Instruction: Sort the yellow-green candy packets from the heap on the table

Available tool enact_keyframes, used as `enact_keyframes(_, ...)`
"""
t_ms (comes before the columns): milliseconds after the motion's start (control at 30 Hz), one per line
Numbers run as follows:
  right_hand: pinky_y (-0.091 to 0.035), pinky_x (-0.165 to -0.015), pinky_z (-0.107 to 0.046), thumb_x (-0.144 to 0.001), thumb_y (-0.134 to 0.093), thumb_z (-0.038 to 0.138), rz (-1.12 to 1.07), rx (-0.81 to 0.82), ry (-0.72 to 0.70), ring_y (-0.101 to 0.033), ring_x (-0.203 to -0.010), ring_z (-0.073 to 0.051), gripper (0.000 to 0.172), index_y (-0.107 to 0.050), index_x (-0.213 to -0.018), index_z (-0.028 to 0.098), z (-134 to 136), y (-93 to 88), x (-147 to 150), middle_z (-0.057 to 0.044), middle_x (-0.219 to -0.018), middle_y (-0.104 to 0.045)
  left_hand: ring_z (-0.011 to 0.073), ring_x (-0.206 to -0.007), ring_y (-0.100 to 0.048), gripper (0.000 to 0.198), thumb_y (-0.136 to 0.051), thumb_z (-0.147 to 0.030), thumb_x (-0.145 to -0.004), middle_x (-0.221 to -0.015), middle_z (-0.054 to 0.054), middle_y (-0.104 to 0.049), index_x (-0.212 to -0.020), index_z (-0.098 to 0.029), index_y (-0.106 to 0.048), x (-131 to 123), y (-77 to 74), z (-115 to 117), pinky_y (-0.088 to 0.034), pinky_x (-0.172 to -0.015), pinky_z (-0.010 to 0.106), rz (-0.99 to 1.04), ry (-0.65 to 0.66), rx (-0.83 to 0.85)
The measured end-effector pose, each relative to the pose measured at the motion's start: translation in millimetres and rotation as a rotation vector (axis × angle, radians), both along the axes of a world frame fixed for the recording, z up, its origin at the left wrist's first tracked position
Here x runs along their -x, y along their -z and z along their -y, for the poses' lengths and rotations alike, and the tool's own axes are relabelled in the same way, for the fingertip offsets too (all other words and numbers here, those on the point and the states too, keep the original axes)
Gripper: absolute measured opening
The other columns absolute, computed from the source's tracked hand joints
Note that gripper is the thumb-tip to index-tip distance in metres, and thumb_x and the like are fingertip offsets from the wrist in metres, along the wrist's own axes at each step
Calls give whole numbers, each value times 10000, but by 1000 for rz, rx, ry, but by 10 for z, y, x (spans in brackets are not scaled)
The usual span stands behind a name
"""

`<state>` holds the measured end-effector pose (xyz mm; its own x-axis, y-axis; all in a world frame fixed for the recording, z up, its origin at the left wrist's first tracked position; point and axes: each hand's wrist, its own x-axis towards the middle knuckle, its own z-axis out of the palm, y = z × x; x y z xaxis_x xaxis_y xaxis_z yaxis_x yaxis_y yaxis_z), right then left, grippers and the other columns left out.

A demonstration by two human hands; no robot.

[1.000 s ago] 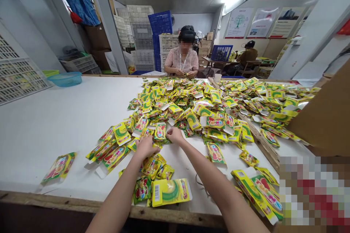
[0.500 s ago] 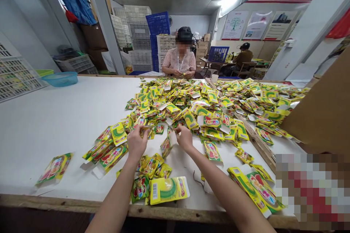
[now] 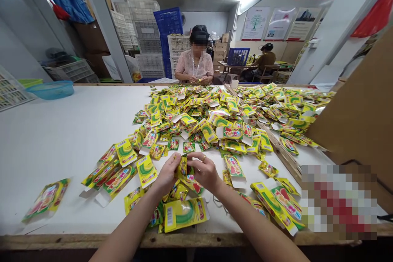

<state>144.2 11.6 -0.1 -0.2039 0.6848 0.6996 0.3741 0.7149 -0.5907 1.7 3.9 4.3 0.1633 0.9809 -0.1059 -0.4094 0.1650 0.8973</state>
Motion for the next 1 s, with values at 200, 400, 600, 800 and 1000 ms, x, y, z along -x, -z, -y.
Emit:
enact_keyframes(200, -513, -815, -374, -771, -586, 299, -415, 509, -126, -627, -921, -200, 293, -648, -1055, 263, 159, -36, 139, -83, -1131, -616, 90, -518, -360, 381, -460, -578, -806, -578, -74, -357, -740, -210, -389, 37, 33, -12, -324, -514, 216, -406, -311, -208)
enact_keyframes(400, -512, -763, -332, -673, -691, 376, -545, 815, -202, -630, -806, -181, 299, -691, -898, 180, 158, -80, 192, -51, -878, -698, 120, -578, -396, 342, -366, -545, -860, -617, -48, -385, -761, -217, -369, 41, 47, -16, -349, -565, 244, -550, -346, -284)
enact_keyframes(600, -455, -501, -236, -557, -725, 226, -367, 911, -62, -569, -507, -112, 272, -702, -818, 149, -40, -254, 1, 9, -590, -660, 110, -566, -363, 342, -385, -540, -848, -617, -51, -362, -745, -215, -393, 56, 43, -10, -335, -548, 225, -556, -198, -305)
enact_keyframes(800, -430, -480, -198, -580, -742, 289, -623, 1121, -165, -545, -498, -85, 205, -670, -702, 140, 20, -220, 109, 15, -555, -631, 125, -620, -428, 401, -383, -610, -807, -656, -35, -423, -732, -216, -395, -40, 102, -21, -384, -599, 238, -541, -142, -200)
enact_keyframes(1000, -516, -588, -264, -688, -699, 347, -998, 1282, -361, -644, -643, -131, 226, -611, -832, 197, 254, -70, 278, -4, -761, -673, 172, -758, -500, 342, -318, -545, -860, -749, 18, -482, -751, -231, -402, -32, 165, 60, -429, -741, 300, -737, -586, -378)
